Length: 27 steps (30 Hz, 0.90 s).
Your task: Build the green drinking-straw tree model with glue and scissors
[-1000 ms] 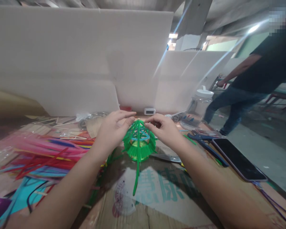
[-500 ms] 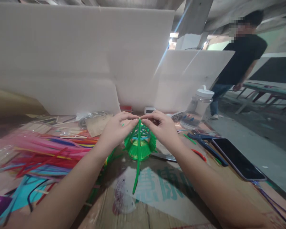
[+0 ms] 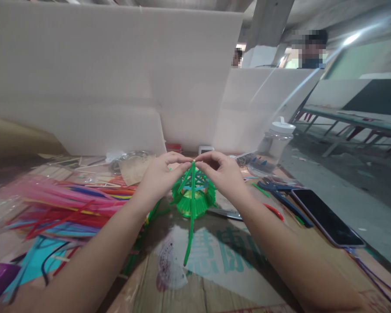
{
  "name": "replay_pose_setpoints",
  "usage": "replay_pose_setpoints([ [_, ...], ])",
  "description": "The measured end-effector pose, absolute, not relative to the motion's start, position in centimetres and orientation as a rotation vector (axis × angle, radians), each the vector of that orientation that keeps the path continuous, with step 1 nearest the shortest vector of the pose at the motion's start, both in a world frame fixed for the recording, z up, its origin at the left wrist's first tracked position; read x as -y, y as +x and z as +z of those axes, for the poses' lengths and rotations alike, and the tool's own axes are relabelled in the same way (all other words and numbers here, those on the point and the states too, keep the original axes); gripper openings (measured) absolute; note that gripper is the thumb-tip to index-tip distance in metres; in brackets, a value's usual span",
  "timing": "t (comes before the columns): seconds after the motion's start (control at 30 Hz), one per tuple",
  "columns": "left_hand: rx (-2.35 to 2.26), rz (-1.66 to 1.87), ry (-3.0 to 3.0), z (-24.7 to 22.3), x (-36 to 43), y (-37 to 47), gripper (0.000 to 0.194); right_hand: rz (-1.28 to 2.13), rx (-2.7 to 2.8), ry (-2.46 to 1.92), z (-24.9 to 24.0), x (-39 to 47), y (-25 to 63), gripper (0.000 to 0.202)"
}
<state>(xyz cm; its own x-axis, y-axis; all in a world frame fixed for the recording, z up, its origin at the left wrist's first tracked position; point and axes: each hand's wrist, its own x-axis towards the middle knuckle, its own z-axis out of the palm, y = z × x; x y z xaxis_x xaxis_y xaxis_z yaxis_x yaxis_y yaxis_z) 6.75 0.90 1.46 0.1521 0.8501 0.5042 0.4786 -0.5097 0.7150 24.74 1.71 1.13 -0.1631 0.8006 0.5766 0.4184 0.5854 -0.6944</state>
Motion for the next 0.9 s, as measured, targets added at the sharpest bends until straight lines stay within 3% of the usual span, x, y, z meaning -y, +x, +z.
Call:
replay_pose_setpoints([
  [0.4,-1.339,1.325,2.196,1.2,-0.5,7.7,0.02,0.427,1.841,-1.024,1.2,-1.7,25.4,0.013],
  [0.6,-1.362,1.325,2.199,1.2,-0.5,7.6,0.02,0.591,1.745,-0.958,2.1,-1.3,26.6,0.03],
  [0.9,-1.429,1.311,2.028,2.4,-0.2,5.8,0.036,0.478,1.598,-0.958,3.4,-0.7,28.8,0.02],
])
